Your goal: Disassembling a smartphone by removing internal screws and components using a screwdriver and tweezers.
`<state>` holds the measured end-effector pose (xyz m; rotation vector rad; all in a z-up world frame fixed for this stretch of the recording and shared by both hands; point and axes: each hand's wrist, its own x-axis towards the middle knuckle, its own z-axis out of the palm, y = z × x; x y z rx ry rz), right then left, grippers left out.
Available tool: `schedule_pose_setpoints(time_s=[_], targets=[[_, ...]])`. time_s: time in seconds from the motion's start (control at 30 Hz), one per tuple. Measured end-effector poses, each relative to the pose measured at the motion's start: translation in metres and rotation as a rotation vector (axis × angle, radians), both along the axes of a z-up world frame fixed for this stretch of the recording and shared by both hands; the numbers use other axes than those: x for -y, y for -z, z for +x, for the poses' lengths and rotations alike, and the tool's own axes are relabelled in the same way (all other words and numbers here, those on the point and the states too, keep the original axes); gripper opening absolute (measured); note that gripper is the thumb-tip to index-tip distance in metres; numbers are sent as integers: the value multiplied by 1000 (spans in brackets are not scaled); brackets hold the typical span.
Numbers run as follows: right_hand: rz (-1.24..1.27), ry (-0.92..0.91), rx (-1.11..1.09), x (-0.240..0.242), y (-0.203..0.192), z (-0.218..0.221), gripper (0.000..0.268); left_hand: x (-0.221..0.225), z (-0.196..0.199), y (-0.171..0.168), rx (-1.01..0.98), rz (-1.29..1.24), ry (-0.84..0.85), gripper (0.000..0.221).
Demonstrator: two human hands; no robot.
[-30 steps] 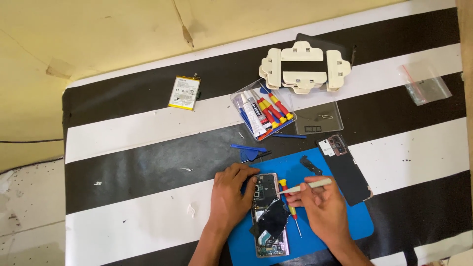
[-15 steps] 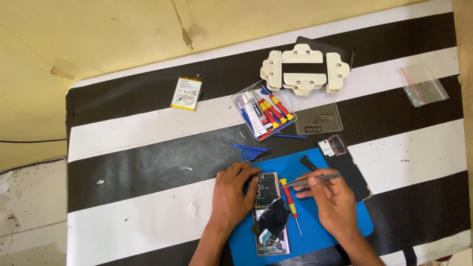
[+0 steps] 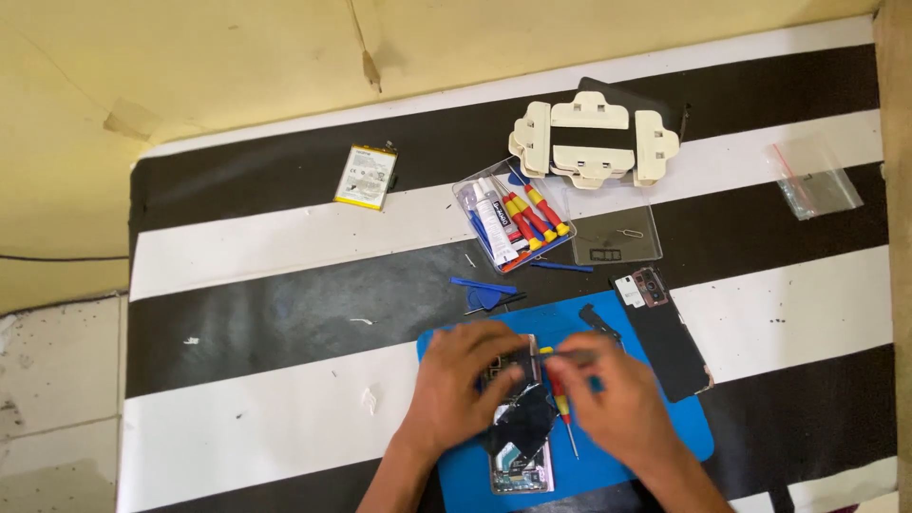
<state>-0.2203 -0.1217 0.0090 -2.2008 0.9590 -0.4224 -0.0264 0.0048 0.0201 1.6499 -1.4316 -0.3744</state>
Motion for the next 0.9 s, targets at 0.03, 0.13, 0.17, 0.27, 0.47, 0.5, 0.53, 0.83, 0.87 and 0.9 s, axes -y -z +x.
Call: schedule_pose_setpoints(time_s=[0.03, 0.13, 0.17, 0.27, 0.47, 0.5, 0.53, 0.83, 0.87, 0.9], targets=[[-1, -5, -6, -2, -13, 13, 30, -1, -2, -1, -6, -1, -5, 30], [-65, -254, 170, -8, -41, 42, 21, -3, -1, 5, -314, -4, 75, 35], [-9, -277, 109, -4, -44, 48, 27, -3, 4, 13, -381, 32, 9, 34], [-68, -156, -12, 3, -29, 35, 27, -4, 9, 22, -541, -39, -104, 15], [-30, -83, -510, 11, -6, 8, 45, -5, 18, 25, -628, -30, -317, 12], [72, -184, -641, 7, -11, 9, 59, -5, 16, 24, -615, -44, -308, 13], [77, -187, -643, 6, -6, 8, 59, -4, 14, 27, -617, -39, -311, 13], [135, 97, -370, 5, -14, -3, 38, 4, 1, 40, -584, -11, -252, 18], [63, 50, -147, 6, -9, -11, 54, 4, 0, 42, -557, -10, -263, 17], [-11, 5, 77, 7, -5, -19, 72, 4, 0, 43, -531, -9, -273, 16]])
